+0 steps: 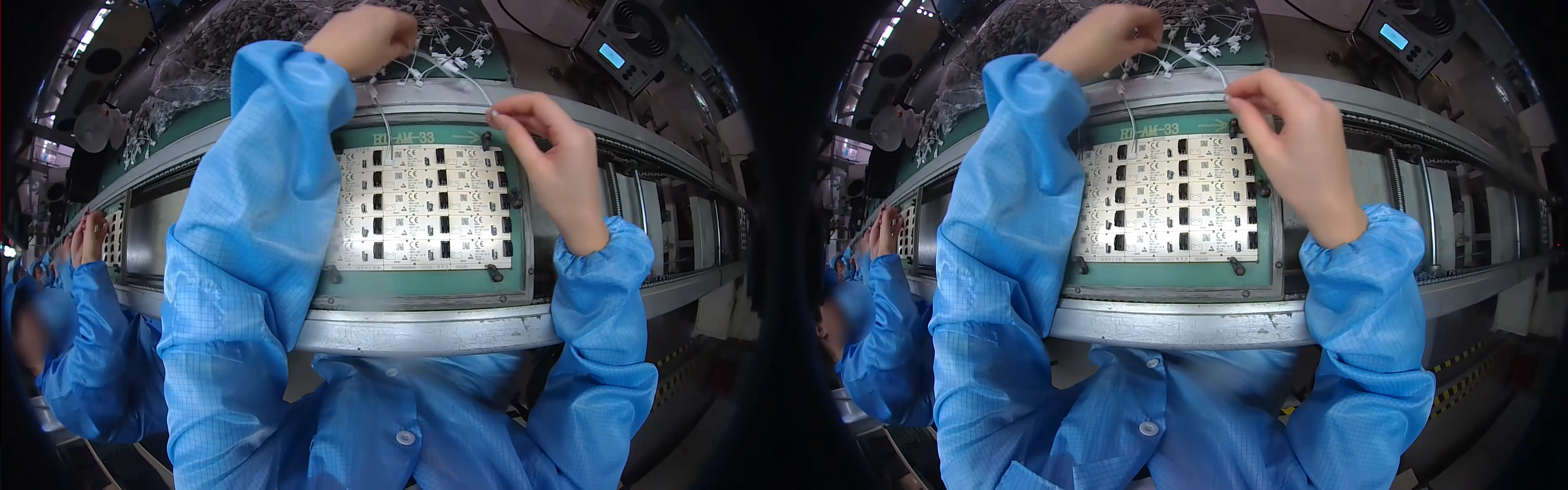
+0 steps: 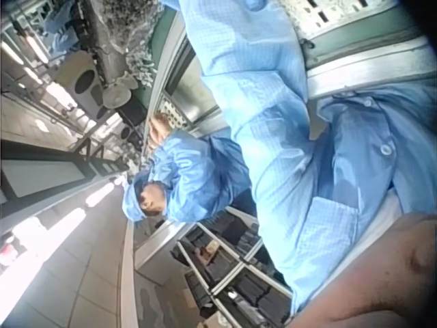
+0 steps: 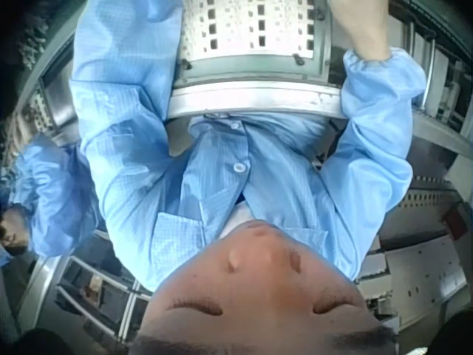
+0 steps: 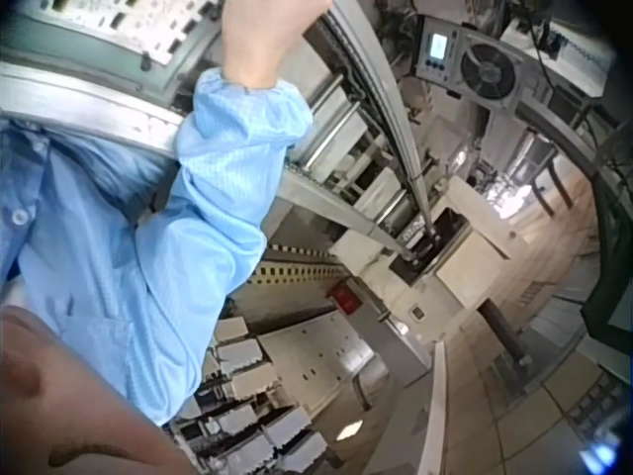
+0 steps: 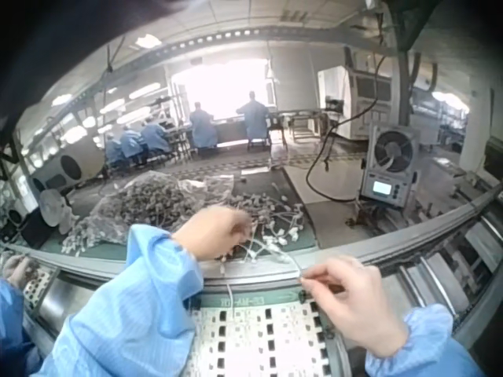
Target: Inserting small electronic components into a printed circuit board on an assembly line.
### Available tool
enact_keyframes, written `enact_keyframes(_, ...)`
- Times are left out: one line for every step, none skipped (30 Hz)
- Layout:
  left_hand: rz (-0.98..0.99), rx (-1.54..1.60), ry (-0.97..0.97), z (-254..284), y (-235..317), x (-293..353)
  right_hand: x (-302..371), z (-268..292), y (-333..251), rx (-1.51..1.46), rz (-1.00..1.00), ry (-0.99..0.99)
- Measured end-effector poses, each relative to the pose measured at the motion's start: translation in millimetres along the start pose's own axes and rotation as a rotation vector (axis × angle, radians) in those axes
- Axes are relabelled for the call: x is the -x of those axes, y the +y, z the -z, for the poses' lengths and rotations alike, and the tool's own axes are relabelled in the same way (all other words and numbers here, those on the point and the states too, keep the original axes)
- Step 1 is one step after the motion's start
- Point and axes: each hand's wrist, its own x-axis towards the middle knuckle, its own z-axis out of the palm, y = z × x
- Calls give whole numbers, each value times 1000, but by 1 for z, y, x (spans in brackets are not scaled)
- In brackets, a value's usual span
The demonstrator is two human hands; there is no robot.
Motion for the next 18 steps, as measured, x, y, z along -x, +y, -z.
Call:
enact_keyframes(66, 131, -14, 20, 12, 1, 3, -1, 1, 83, 48, -24)
enact_keyframes(142, 250, -22, 48, 26, 8, 4, -6, 3, 156, 110, -52)
enact_keyframes(210, 370, -15, 59, 30, 15, 7, -11, 0, 155, 70, -93)
enact_keyframes(249, 445, -44, 69, 35, 24, 9, -12, -1, 155, 73, -98)
enact_keyframes(285, 523, -76, 78, 38, 33, 10, -14, 0, 244, 136, -147)
enact_keyframes(258, 418, -95, 88, 43, 44, 12, -16, 1, 334, 199, -198)
enact_keyframes(277, 377, -96, 100, 45, 58, 14, -23, 0, 360, 276, -135)
enact_keyframes(291, 345, -105, 108, 47, 68, 14, -25, -1, 358, 272, -146)
enact_keyframes(309, 340, -78, 117, 51, 77, 13, -27, -1, 383, 241, -122)
enact_keyframes(325, 342, -80, 120, 43, 88, 11, -28, -5, 401, 219, -102)
enact_keyframes(282, 355, -53, 118, 31, 101, 9, -29, -7, 399, 224, -115)
enact_keyframes(238, 367, -27, 115, 22, 111, 7, -29, -8, 366, 160, -150)
enact_keyframes(304, 524, -22, 115, 24, 116, 4, -29, -9, 336, 98, -185)
enact_keyframes(285, 529, 36, 110, 27, 125, 4, -30, -10, 337, 107, -196)
enact_keyframes(265, 532, 95, 106, 34, 135, 6, -31, -11, 348, 91, -204)
enact_keyframes(232, 291, 161, 104, 45, 140, 7, -28, -12, 365, 71, -206)
enact_keyframes(159, 31, 214, 100, 52, 147, 7, -29, -11, 373, 71, -210)
enact_keyframes(84, -230, 265, 92, 58, 154, 7, -29, -11, 392, 84, -200)
